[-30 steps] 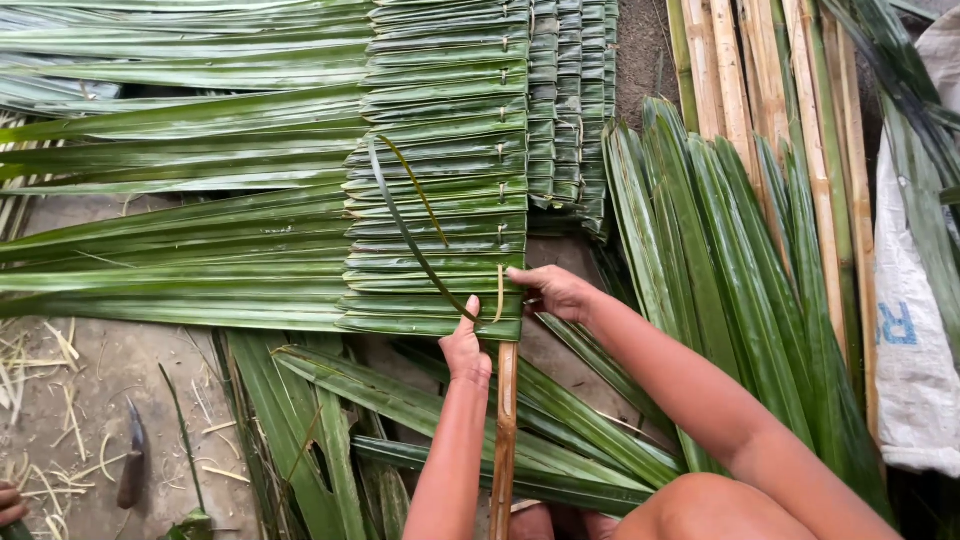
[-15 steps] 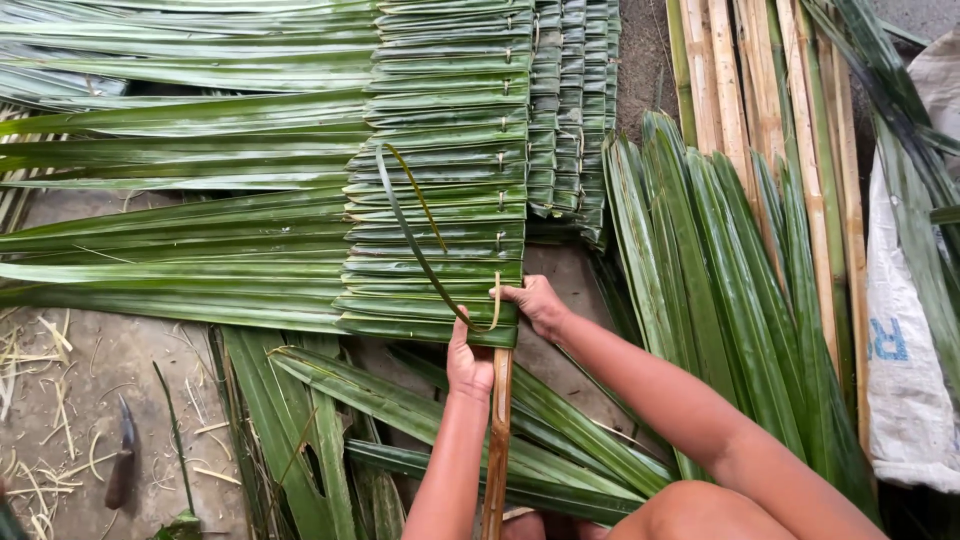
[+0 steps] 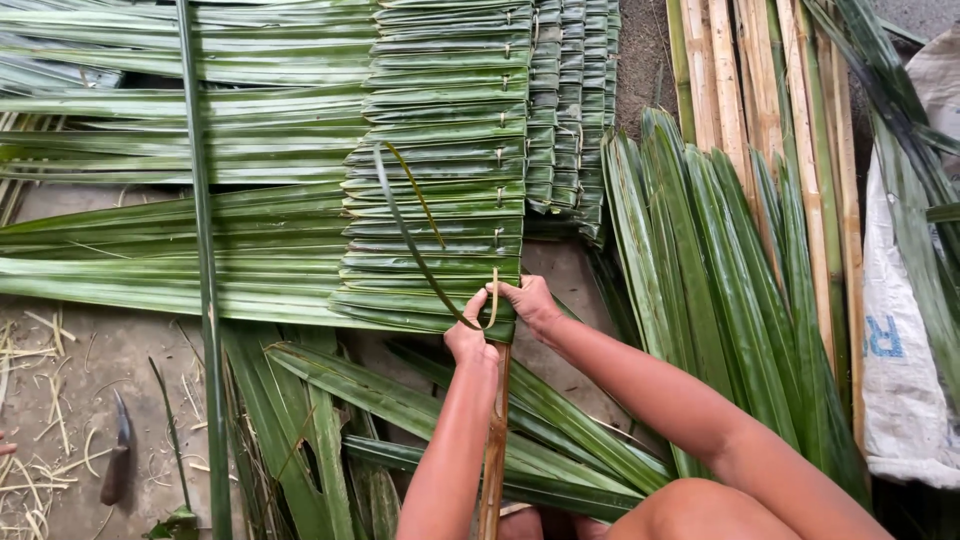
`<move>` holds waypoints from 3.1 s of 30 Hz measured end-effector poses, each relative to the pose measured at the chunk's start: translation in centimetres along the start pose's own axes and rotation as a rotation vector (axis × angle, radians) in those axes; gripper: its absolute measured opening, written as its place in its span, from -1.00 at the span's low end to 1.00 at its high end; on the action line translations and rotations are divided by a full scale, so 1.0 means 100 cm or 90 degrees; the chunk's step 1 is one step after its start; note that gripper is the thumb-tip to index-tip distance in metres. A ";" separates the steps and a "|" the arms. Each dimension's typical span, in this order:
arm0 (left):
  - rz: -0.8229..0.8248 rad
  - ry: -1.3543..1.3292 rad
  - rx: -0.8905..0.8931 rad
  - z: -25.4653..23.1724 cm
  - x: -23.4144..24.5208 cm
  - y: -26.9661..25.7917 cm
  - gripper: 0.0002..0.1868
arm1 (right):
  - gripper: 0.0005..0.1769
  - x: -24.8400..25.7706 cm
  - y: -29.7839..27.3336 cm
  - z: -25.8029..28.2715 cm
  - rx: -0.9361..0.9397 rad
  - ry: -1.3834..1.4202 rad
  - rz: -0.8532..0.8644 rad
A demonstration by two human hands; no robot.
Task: Weaving palm leaves onto a wooden lath to create a thatched roofing panel
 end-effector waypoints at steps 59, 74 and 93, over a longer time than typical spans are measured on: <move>0.019 -0.091 0.058 0.025 0.004 0.028 -0.58 | -0.91 -0.092 -0.131 0.163 0.634 -0.624 0.238; 0.034 -0.013 0.004 -0.007 0.001 -0.008 -0.63 | -0.94 -0.106 -0.107 0.121 0.798 -0.933 0.150; -0.043 0.160 -0.064 -0.071 -0.010 -0.092 -0.31 | -0.81 -0.015 -0.068 0.099 0.443 -0.242 0.133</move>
Point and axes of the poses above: each hand's wrist, its own y-axis towards the middle knuckle, its own x-axis out of the back of the hand, z = x × y, the point moved 10 cm from there along y, towards the middle knuckle, and after that the axes turned 9 degrees about y, right-handed, at the moved point
